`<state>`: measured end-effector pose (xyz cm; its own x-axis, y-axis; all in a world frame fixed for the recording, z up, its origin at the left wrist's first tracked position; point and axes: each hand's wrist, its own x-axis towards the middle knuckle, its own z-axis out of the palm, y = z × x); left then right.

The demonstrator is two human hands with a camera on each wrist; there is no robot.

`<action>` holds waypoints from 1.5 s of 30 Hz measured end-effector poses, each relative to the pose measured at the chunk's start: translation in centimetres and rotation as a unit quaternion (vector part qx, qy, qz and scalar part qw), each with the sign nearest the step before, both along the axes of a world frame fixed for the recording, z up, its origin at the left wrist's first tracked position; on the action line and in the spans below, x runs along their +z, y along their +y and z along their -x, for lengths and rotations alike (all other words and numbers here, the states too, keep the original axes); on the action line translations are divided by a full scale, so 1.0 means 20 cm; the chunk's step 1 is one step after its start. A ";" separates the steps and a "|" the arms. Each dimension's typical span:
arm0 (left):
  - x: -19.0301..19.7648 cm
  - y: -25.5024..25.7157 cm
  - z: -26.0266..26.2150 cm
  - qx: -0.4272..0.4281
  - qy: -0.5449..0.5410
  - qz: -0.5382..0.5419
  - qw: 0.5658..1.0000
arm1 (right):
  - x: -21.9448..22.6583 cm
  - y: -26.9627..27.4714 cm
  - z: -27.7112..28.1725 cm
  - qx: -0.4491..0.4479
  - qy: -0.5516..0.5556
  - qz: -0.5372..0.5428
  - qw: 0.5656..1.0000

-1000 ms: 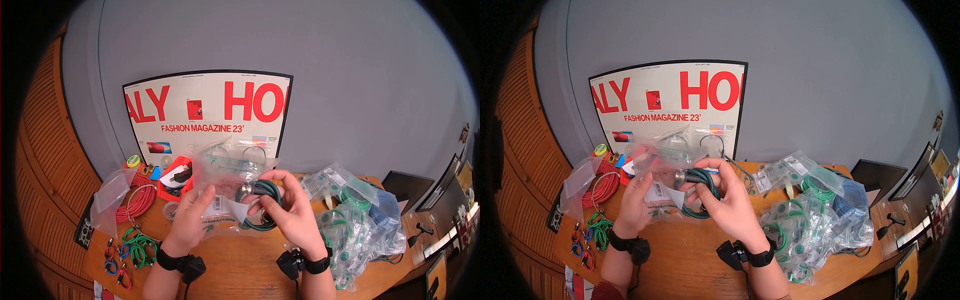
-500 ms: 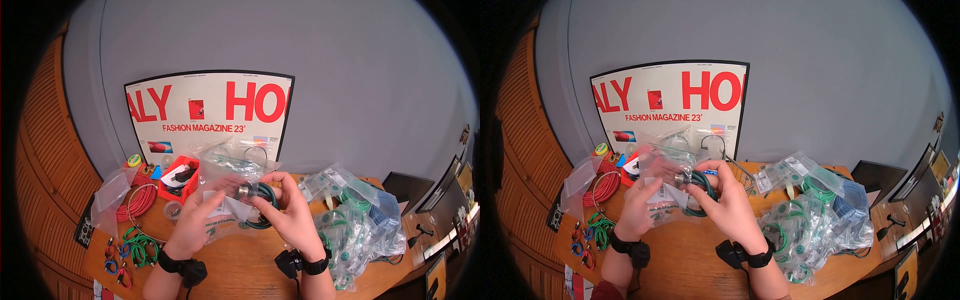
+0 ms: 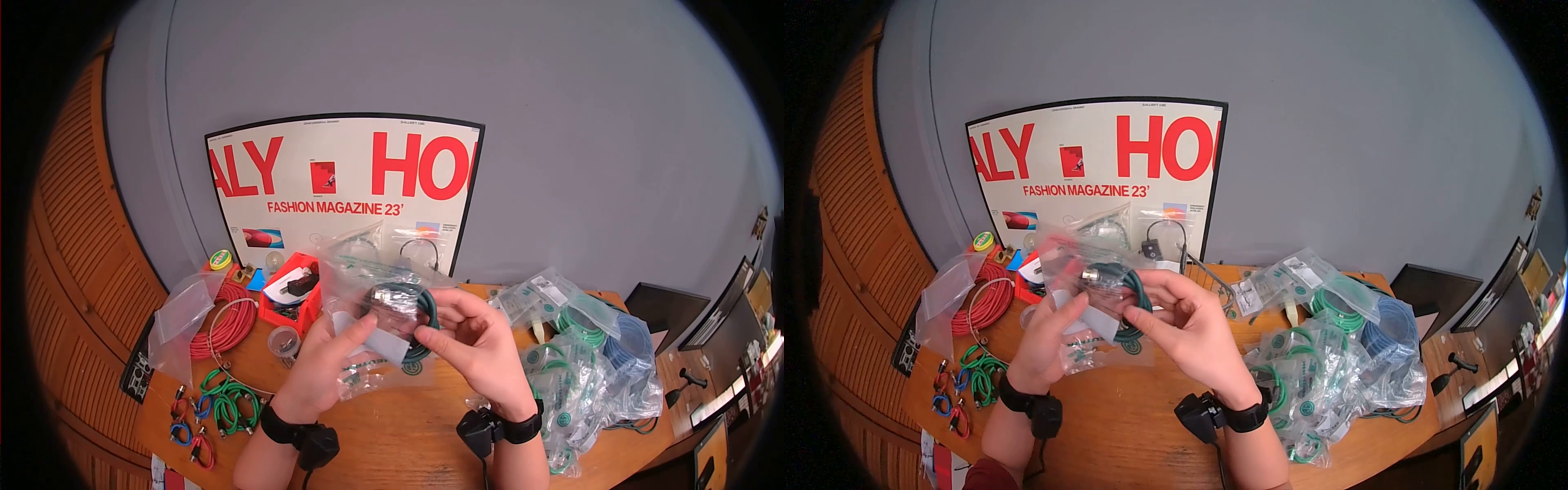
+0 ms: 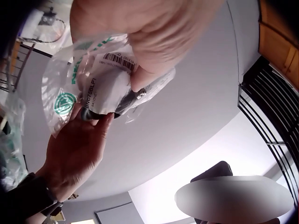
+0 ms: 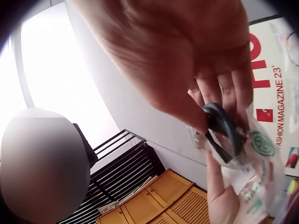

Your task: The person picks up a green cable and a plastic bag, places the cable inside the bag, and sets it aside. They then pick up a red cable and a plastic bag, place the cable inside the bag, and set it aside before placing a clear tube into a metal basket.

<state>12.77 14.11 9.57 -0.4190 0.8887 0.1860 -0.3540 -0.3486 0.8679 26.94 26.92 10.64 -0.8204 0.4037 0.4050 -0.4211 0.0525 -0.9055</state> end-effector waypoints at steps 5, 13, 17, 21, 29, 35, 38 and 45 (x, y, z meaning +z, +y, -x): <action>-0.02 0.01 -0.03 -0.003 0.022 -0.012 1.000 | -0.05 0.00 0.05 -0.125 0.060 -0.052 0.989; -0.09 0.04 -0.01 -0.028 0.050 -0.007 0.998 | -0.01 -0.03 0.04 -0.203 0.032 -0.036 0.978; -0.08 0.04 -0.01 -0.028 0.112 -0.001 0.993 | -0.02 -0.02 0.04 -0.204 0.073 0.052 0.975; -0.06 0.05 -0.04 -0.017 0.116 -0.040 0.992 | -0.01 -0.03 0.04 -0.192 0.070 0.074 0.976; -0.10 0.04 -0.01 0.035 0.129 -0.031 0.991 | -0.04 -0.10 0.08 -0.198 0.116 -0.106 0.967; -0.05 0.03 0.04 0.076 0.117 -0.071 0.988 | -0.03 -0.06 0.06 -0.177 0.086 -0.040 0.980; -0.01 0.00 0.10 0.092 0.166 -0.079 0.979 | -0.02 -0.05 0.05 -0.174 0.041 -0.080 0.981; 0.01 -0.03 0.12 0.062 0.138 -0.014 0.988 | 0.00 -0.05 0.05 -0.156 0.027 -0.199 0.967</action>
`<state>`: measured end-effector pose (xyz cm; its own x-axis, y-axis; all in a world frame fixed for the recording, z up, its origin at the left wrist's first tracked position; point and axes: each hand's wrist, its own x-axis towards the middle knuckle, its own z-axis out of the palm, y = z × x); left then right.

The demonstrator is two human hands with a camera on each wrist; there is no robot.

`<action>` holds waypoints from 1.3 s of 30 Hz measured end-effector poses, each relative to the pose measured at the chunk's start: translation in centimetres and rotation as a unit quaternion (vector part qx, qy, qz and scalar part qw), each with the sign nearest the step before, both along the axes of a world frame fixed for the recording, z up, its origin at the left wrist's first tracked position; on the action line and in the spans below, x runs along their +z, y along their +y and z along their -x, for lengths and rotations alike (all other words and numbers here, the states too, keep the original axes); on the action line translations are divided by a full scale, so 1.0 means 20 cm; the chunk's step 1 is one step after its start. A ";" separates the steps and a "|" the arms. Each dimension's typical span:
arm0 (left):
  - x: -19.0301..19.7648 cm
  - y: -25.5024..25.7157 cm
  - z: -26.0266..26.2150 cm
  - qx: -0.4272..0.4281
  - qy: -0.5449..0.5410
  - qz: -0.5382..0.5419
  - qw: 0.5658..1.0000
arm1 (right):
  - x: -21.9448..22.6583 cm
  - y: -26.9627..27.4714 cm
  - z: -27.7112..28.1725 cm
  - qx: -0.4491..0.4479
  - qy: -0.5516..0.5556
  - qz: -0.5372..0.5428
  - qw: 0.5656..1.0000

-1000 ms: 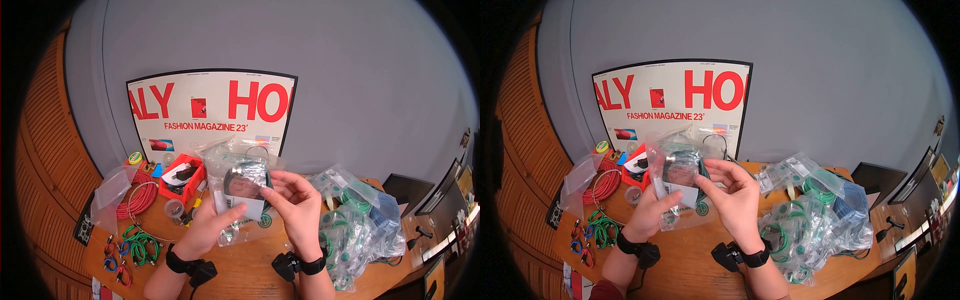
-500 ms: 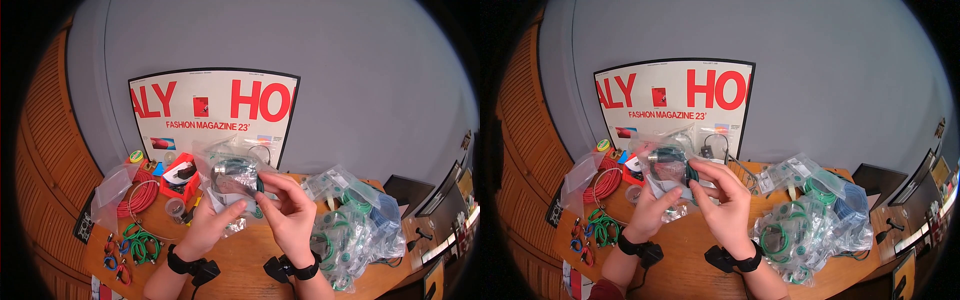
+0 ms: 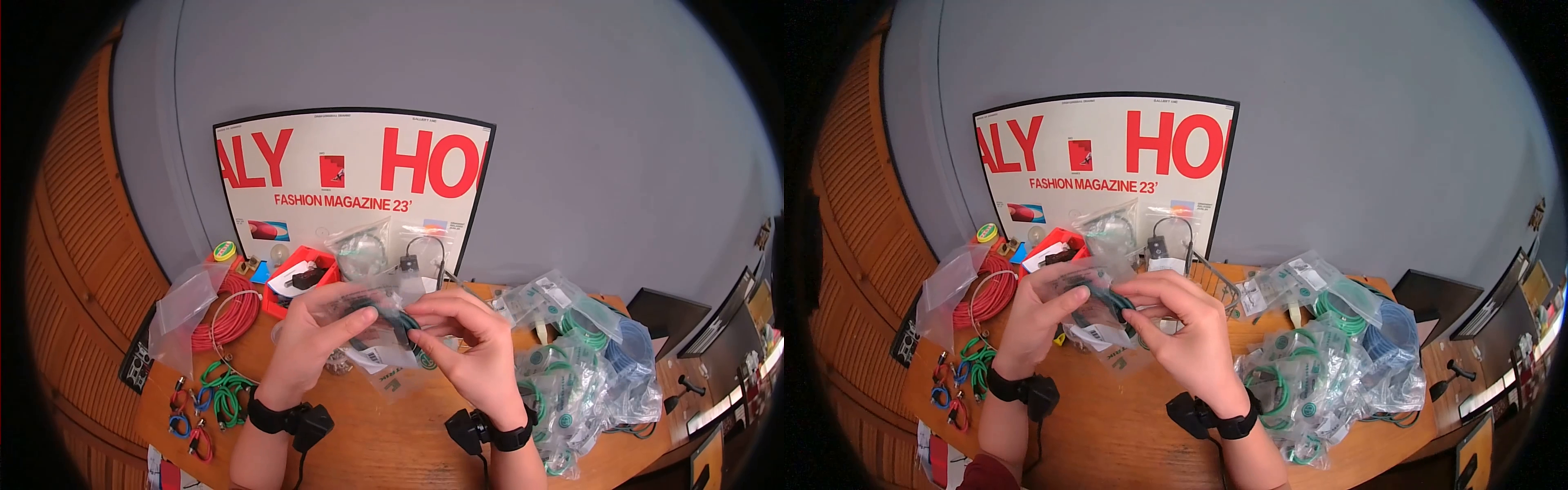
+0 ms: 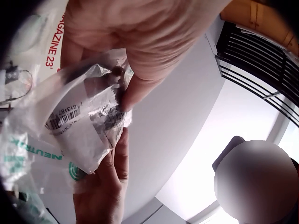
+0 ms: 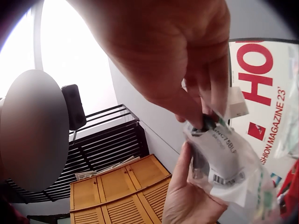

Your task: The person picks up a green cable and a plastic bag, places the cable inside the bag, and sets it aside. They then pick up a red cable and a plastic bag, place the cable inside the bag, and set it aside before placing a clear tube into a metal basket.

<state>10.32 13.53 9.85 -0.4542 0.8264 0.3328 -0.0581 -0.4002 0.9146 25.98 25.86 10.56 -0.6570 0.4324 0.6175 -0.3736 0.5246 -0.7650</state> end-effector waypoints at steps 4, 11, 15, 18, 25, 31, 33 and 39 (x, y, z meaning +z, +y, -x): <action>-0.04 0.02 -0.03 -0.022 -0.054 -0.028 0.998 | -0.01 -0.01 0.01 0.013 -0.016 0.030 0.999; -0.05 0.04 -0.02 -0.013 -0.145 -0.098 0.985 | -0.04 -0.05 0.04 0.053 0.005 0.077 0.996; -0.04 0.05 -0.01 0.027 -0.186 -0.146 0.971 | 0.03 -0.05 0.01 -0.034 -0.016 -0.120 0.992; -0.04 0.05 -0.01 0.028 -0.197 -0.158 0.967 | 0.02 -0.04 0.03 -0.126 -0.007 -0.181 0.975; -0.06 0.05 0.01 0.015 -0.191 -0.152 0.970 | -0.01 0.01 -0.03 -0.041 -0.126 -0.113 0.985; -0.07 0.04 0.05 0.019 -0.174 -0.152 0.973 | -0.01 0.04 -0.05 -0.010 -0.001 0.091 0.996; -0.10 0.05 0.06 0.017 -0.208 -0.154 0.966 | 0.01 0.05 -0.07 -0.007 0.034 0.114 0.993; -0.09 0.04 0.03 -0.011 -0.209 -0.170 0.963 | 0.02 0.07 -0.07 -0.001 0.081 0.141 0.987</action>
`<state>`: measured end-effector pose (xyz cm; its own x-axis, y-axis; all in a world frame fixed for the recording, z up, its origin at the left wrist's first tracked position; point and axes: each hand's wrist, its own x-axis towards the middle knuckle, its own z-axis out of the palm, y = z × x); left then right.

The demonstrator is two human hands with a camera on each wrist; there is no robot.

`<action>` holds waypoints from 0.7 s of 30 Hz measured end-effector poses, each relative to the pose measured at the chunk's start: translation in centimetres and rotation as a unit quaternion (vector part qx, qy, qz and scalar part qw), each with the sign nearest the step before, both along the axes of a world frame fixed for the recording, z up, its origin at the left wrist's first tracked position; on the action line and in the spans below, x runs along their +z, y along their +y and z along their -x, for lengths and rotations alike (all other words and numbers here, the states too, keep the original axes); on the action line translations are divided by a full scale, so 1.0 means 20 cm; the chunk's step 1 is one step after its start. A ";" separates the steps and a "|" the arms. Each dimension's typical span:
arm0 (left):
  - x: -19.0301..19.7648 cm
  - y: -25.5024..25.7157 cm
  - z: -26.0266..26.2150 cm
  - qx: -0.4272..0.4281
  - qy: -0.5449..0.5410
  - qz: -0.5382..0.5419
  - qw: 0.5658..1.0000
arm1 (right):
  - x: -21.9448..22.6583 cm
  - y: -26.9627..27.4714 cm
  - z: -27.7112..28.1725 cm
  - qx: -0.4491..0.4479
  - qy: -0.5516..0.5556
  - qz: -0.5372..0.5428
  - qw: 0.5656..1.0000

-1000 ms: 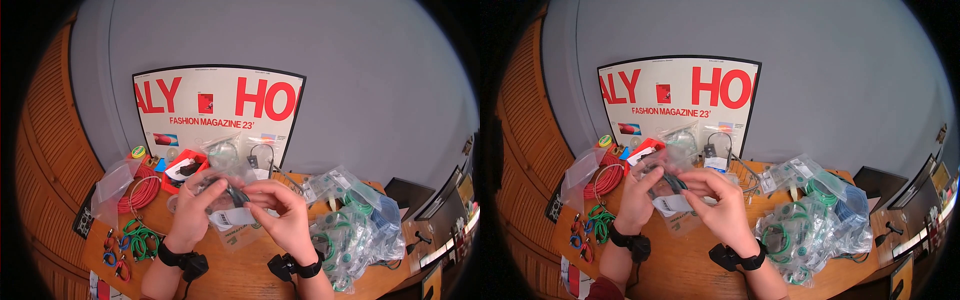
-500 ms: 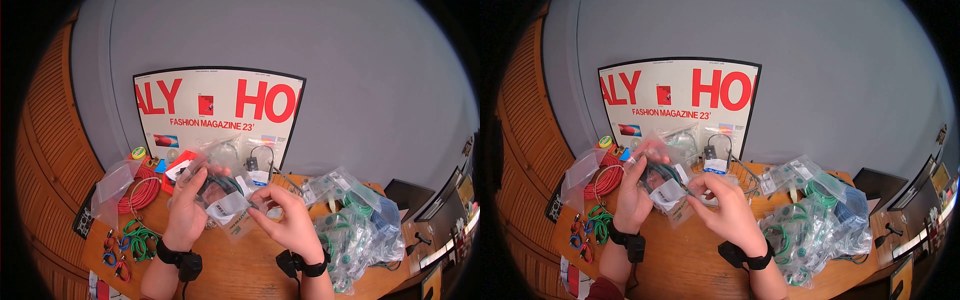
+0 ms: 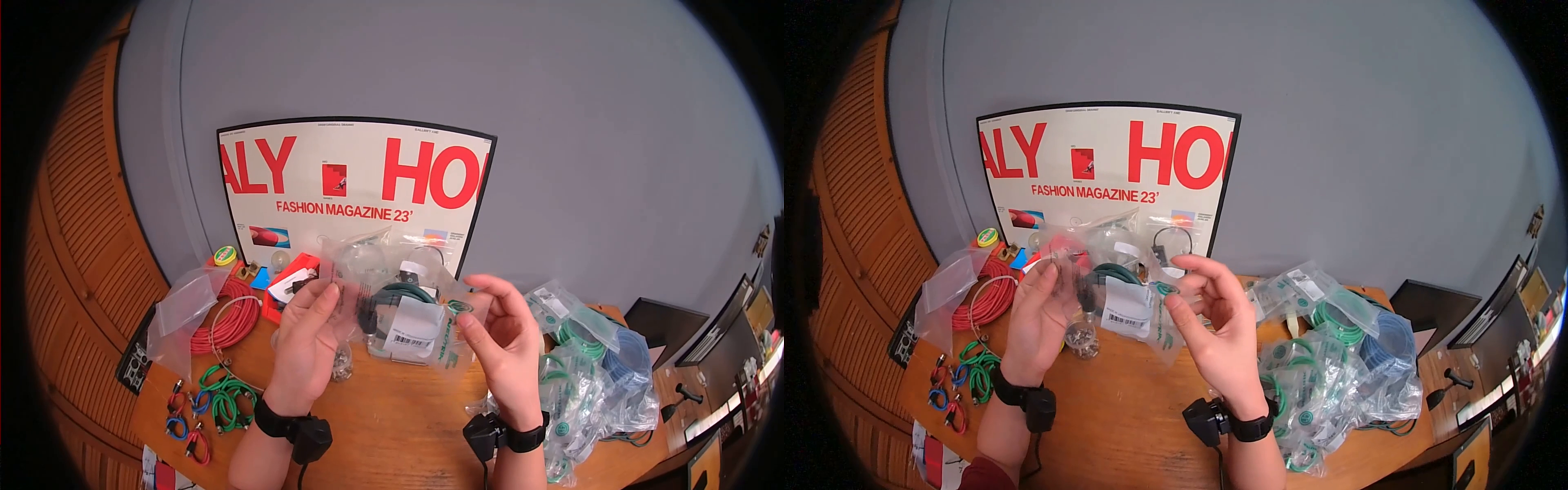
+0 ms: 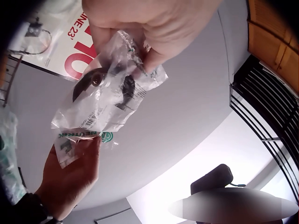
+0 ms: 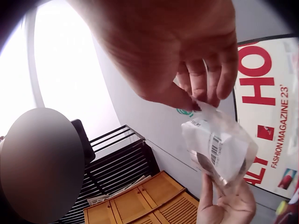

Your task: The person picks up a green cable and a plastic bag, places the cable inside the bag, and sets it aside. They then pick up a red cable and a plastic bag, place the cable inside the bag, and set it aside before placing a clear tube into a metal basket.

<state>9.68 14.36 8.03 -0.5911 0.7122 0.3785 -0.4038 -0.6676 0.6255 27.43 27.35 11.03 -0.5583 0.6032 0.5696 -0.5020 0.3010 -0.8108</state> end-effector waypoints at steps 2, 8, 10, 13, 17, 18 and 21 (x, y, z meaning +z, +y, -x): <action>0.02 0.00 -0.01 -0.001 0.010 -0.004 1.000 | 0.00 -0.01 0.00 -0.001 -0.040 0.001 0.999; 0.03 0.00 -0.03 0.058 0.019 0.008 0.998 | -0.01 0.00 0.00 -0.020 0.000 0.015 1.000; 0.01 0.01 -0.03 0.078 0.071 0.030 0.994 | -0.01 0.00 0.00 -0.031 0.018 0.016 0.999; -0.02 0.03 0.00 0.079 0.097 0.065 0.990 | 0.00 0.01 -0.01 -0.047 0.034 0.026 0.998; 0.00 0.01 0.03 0.039 0.211 0.166 0.963 | -0.01 0.01 -0.01 -0.061 0.041 0.010 0.997; 0.01 0.01 0.02 0.009 0.249 0.177 0.952 | 0.00 0.01 -0.01 -0.068 0.040 -0.008 0.997; 0.00 0.02 0.02 -0.036 0.304 0.191 0.933 | 0.00 0.02 -0.02 -0.086 0.025 -0.061 0.994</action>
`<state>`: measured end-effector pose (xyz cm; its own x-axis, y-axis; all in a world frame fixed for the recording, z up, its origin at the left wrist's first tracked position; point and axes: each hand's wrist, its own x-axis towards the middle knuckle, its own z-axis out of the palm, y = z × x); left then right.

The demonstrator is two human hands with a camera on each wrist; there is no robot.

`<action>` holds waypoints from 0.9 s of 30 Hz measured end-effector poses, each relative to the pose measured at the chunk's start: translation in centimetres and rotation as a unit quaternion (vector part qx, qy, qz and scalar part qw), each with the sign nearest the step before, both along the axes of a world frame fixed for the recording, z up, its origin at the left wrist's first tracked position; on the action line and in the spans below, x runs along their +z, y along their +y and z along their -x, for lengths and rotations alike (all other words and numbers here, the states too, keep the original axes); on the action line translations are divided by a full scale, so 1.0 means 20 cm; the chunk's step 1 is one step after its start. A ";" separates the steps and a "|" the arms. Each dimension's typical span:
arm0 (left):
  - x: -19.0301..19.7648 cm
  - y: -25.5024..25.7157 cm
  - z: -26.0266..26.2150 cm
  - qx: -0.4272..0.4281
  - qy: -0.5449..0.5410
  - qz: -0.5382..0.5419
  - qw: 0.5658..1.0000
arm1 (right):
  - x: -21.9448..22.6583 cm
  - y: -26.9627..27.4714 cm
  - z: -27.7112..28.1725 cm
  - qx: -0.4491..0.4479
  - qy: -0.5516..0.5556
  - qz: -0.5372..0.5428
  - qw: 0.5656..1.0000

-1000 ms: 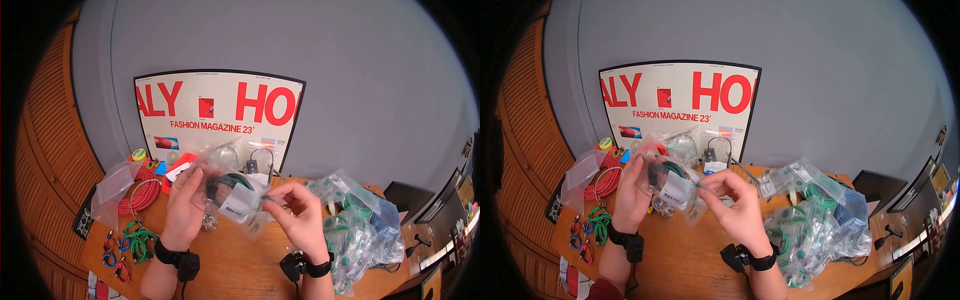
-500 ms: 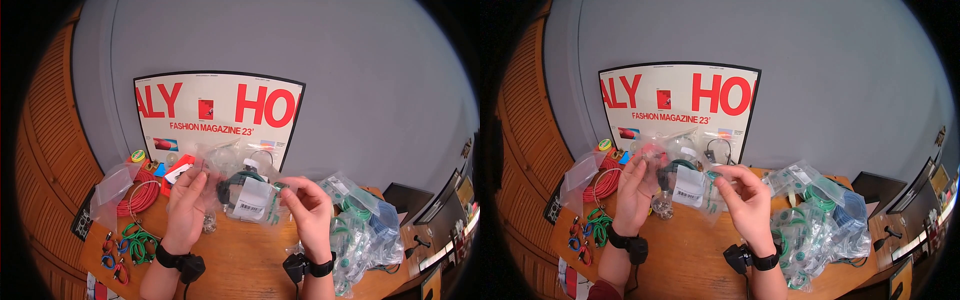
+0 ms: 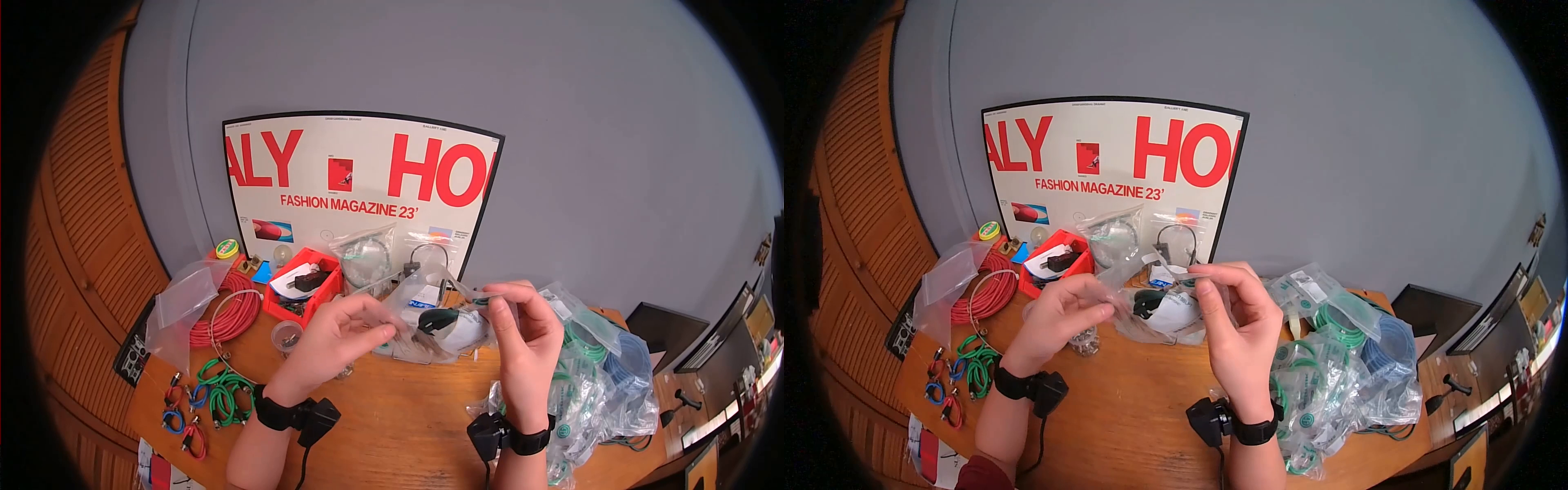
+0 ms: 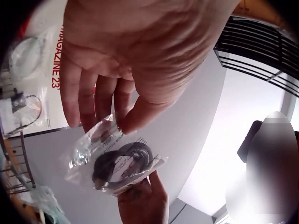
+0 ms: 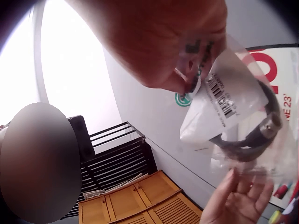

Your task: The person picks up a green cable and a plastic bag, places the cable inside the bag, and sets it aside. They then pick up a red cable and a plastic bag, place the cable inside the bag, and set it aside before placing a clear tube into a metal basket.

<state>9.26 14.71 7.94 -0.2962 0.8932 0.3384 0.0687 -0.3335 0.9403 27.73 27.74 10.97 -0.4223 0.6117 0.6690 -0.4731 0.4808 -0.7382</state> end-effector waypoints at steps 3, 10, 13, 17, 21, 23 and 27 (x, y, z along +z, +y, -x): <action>0.01 0.00 -0.03 -0.014 0.014 0.003 1.000 | 0.01 0.01 -0.01 -0.007 0.020 0.022 1.000; 0.14 -0.08 -0.23 0.263 0.465 -0.224 0.815 | 0.01 -0.01 -0.01 0.012 0.032 0.000 0.999; 0.12 -0.06 -0.29 0.275 0.484 -0.200 0.807 | 0.00 -0.04 0.00 0.033 0.033 -0.001 0.999; 0.07 -0.05 -0.27 0.294 0.484 -0.226 0.793 | 0.00 -0.05 0.00 0.052 0.037 -0.005 0.998; 0.06 -0.06 -0.28 0.340 0.527 -0.243 0.740 | 0.02 -0.07 0.00 0.060 0.039 -0.009 0.997; 0.05 -0.06 -0.28 0.350 0.546 -0.248 0.720 | 0.01 -0.07 0.00 0.064 0.035 -0.006 0.997; 0.07 -0.07 -0.28 0.338 0.534 -0.233 0.739 | 0.00 -0.06 0.00 0.044 0.009 -0.042 0.998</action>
